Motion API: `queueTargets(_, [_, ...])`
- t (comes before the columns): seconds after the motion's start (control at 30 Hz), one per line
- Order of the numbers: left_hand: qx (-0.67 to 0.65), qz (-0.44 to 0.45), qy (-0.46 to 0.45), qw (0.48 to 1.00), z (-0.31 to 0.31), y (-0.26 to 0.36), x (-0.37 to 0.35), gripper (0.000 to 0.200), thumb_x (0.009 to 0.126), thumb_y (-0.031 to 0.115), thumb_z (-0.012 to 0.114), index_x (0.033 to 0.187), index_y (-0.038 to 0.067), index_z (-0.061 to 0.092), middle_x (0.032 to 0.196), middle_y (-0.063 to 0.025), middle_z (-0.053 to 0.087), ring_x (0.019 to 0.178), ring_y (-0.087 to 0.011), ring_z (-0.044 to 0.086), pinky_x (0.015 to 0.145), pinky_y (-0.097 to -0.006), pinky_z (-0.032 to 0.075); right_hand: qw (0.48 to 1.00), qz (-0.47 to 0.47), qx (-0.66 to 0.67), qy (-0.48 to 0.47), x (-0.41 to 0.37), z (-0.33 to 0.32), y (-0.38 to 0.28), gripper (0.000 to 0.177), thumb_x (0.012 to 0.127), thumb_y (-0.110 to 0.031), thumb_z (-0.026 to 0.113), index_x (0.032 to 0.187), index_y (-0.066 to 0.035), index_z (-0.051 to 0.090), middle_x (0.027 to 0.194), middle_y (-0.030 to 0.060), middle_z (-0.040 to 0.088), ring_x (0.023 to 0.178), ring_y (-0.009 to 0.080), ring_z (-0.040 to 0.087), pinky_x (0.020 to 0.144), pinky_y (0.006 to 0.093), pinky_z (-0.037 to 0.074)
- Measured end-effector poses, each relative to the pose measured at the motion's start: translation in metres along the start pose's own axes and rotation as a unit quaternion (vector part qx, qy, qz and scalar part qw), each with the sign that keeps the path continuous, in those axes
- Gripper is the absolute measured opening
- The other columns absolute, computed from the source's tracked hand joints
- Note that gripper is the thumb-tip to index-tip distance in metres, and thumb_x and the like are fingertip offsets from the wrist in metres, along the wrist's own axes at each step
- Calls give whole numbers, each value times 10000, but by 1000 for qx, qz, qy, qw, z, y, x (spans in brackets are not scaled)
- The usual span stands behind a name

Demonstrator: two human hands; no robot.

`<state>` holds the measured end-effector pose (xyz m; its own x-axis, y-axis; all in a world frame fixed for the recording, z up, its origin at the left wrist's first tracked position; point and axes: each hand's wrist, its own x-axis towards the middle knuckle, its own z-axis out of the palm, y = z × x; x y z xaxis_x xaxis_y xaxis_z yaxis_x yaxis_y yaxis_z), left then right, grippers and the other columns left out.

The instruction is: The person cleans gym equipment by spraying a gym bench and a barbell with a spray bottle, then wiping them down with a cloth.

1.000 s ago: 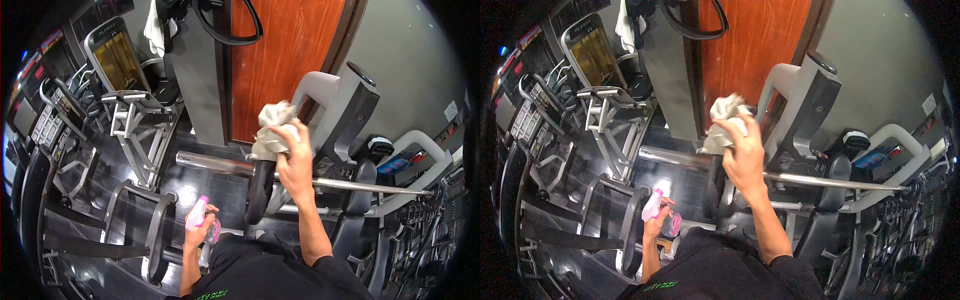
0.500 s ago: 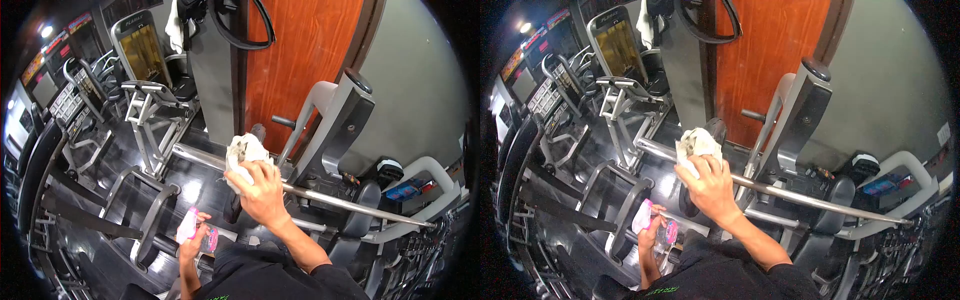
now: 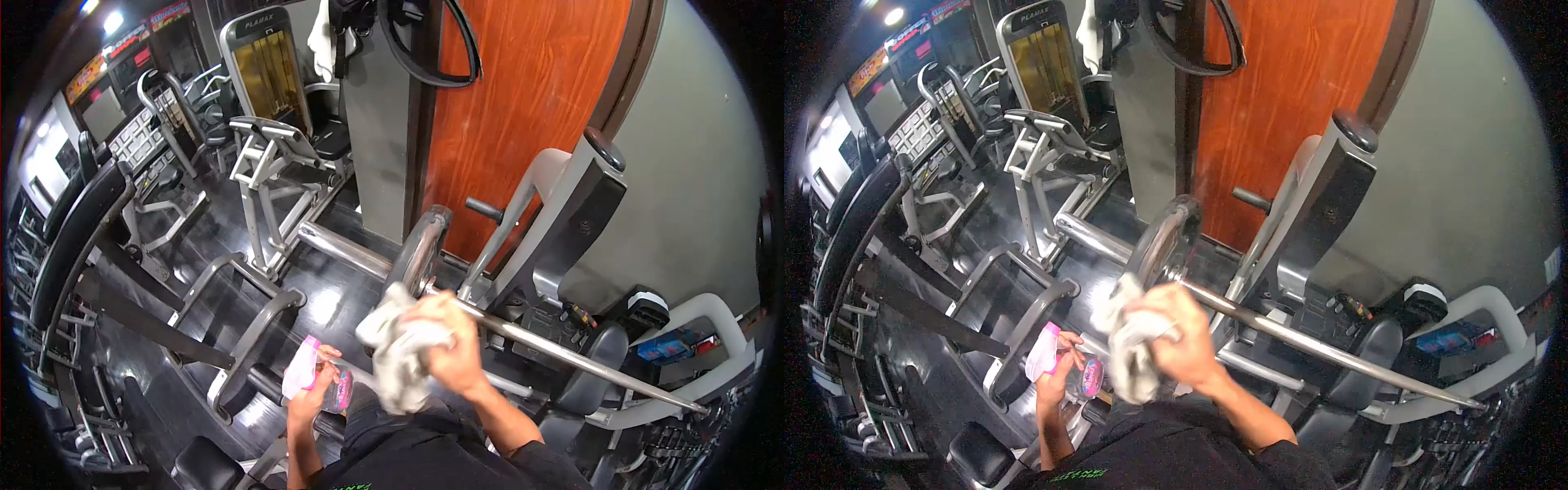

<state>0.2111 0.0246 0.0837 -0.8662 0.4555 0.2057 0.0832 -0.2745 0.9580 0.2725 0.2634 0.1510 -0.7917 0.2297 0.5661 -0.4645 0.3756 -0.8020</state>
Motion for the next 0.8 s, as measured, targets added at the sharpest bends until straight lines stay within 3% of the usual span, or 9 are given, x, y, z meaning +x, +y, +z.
queueTargets(0.07, [-8, -9, -3, 1000, 2, -3, -5, 162, 887, 66, 613, 1005, -2, 526, 1060, -174, 579, 745, -126, 574, 670, -269, 496, 991, -20, 30, 126, 18, -13, 13, 447, 614, 36, 517, 1031, -38, 656, 989, 128, 559, 989, 264, 551, 879, 331, 436])
queueTargets(0.13, [-12, -8, 4, 1000, 6, -6, -9, 161, 878, 59, 623, 994, -2, 529, 1054, -170, 589, 744, -122, 577, 675, -270, 497, 974, -45, -55, 215, 44, -22, 14, 469, 606, 65, 472, 1027, -38, 651, 1037, 135, 522, 1042, 274, 518, 935, 344, 394])
queueTargets(0.23, [-18, -30, 5, 999, 10, -6, -11, 168, 856, 56, 645, 973, 4, 537, 1047, -160, 607, 734, -114, 579, 676, -265, 494, 955, -57, -151, 247, 79, -28, 27, 483, 613, 96, 450, 1032, -41, 648, 1077, 150, 524, 1114, 298, 489, 992, 367, 356])
queueTargets(0.33, [11, -23, -5, 1000, 10, -5, -13, 161, 848, 33, 636, 970, 4, 536, 1033, -156, 613, 738, -111, 576, 676, -263, 492, 970, -44, -155, 180, 100, -31, 56, 487, 648, 115, 447, 1059, -57, 642, 1107, 173, 537, 1125, 315, 507, 994, 368, 371])
queueTargets(0.37, [13, -22, -3, 1000, 9, -4, -14, 161, 848, 33, 636, 970, 4, 536, 1033, -156, 613, 738, -111, 576, 676, -263, 492, 984, -19, -88, 153, 101, -25, 71, 495, 652, 121, 437, 1066, -61, 638, 1105, 168, 548, 1098, 320, 523, 982, 376, 382])
queueTargets(0.57, [13, -36, 20, 999, 8, 0, -19, 145, 835, -4, 615, 956, -5, 536, 1030, -149, 616, 743, -110, 571, 680, -258, 489, 950, -80, -290, 81, 79, -16, 48, 418, 629, 5, 525, 1006, -113, 659, 993, 112, 595, 973, 313, 528, 875, 408, 405])
queueTargets(0.67, [59, -29, -19, 998, 8, -2, -16, 177, 918, 125, 574, 1031, 20, 485, 1032, -160, 534, 726, -150, 565, 743, -314, 473, 934, -110, -335, 53, 67, -9, 39, 452, 577, -51, 590, 1012, -144, 668, 1002, 92, 589, 949, 300, 519, 839, 424, 398])
queueTargets(0.73, [10, -32, 10, 999, 11, -3, -12, 158, 834, -11, 607, 972, -11, 530, 1023, -151, 613, 744, -111, 570, 679, -258, 490, 928, -136, -344, 46, 58, -1, 28, 455, 564, -28, 577, 988, -153, 686, 963, 71, 599, 909, 285, 524, 816, 408, 395])
queueTargets(0.8, [13, -29, 7, 999, 13, -2, -8, 160, 835, -14, 606, 974, -12, 527, 1019, -152, 607, 740, -113, 570, 679, -259, 491, 919, -140, -368, 11, 44, 7, 20, 446, 558, -114, 711, 995, -199, 695, 964, 27, 595, 892, 250, 514, 798, 395, 399])
